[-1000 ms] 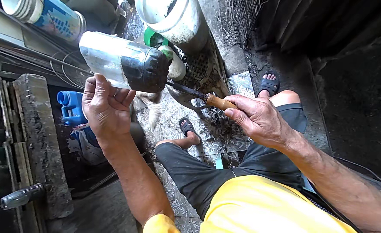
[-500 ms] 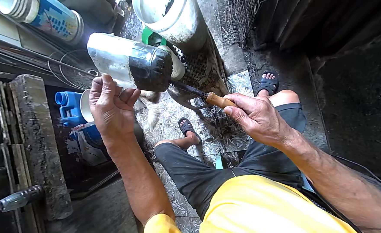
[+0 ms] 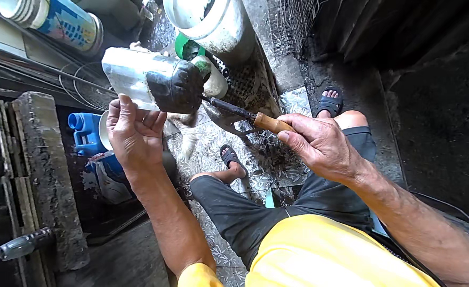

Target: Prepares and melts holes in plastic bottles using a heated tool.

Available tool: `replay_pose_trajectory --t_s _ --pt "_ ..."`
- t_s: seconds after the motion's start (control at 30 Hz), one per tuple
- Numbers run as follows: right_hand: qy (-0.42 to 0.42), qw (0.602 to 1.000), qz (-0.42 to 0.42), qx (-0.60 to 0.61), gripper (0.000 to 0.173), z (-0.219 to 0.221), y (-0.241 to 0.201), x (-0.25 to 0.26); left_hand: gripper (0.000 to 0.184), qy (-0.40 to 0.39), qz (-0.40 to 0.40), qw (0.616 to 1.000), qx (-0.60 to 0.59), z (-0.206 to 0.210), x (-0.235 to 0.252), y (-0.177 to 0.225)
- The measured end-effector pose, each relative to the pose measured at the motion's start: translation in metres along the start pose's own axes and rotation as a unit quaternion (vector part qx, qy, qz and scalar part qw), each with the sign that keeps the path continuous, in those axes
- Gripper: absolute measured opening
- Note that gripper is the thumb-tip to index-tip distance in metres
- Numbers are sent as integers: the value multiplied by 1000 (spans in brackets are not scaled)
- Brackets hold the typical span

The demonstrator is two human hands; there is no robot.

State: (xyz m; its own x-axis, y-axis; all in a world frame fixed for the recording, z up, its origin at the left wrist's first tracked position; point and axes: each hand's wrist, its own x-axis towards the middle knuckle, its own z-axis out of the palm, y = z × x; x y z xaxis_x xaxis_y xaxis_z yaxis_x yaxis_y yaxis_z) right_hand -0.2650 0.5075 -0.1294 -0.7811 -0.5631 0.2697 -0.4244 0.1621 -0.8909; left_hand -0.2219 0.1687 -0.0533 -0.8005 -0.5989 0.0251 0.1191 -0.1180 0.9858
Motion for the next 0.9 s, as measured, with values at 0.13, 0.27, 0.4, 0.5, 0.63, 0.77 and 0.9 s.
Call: replay_pose_trajectory --t_s 0.13,0.27,0.4,0.5,0.63,0.77,0.9 --pt "-7 1000 -14 -2 29 4 -1 2 14 3 -5 1000 1 0 -2 -2" --pt "-5 1000 -19 8 29 4 -2 1 14 12 -7 1000 0 2 -2 -2" --pt "-5 1000 -18 11 29 3 -2 -2 14 12 -6 1000 -2 3 -2 -3" --pt "-6 1000 -20 16 30 4 -1 -3 15 6 -6 1000 -11 3 -1 -4" --pt "-8 1000 -21 20 30 3 0 -3 14 6 -8 1000 -9 4 0 -5" --pt "-8 1000 -19 18 29 2 0 -3 14 2 -10 1000 -8 3 -1 -7" --pt "-12 1000 -15 -1 30 -1 2 -4 14 3 -9 1000 25 7 -3 -7"
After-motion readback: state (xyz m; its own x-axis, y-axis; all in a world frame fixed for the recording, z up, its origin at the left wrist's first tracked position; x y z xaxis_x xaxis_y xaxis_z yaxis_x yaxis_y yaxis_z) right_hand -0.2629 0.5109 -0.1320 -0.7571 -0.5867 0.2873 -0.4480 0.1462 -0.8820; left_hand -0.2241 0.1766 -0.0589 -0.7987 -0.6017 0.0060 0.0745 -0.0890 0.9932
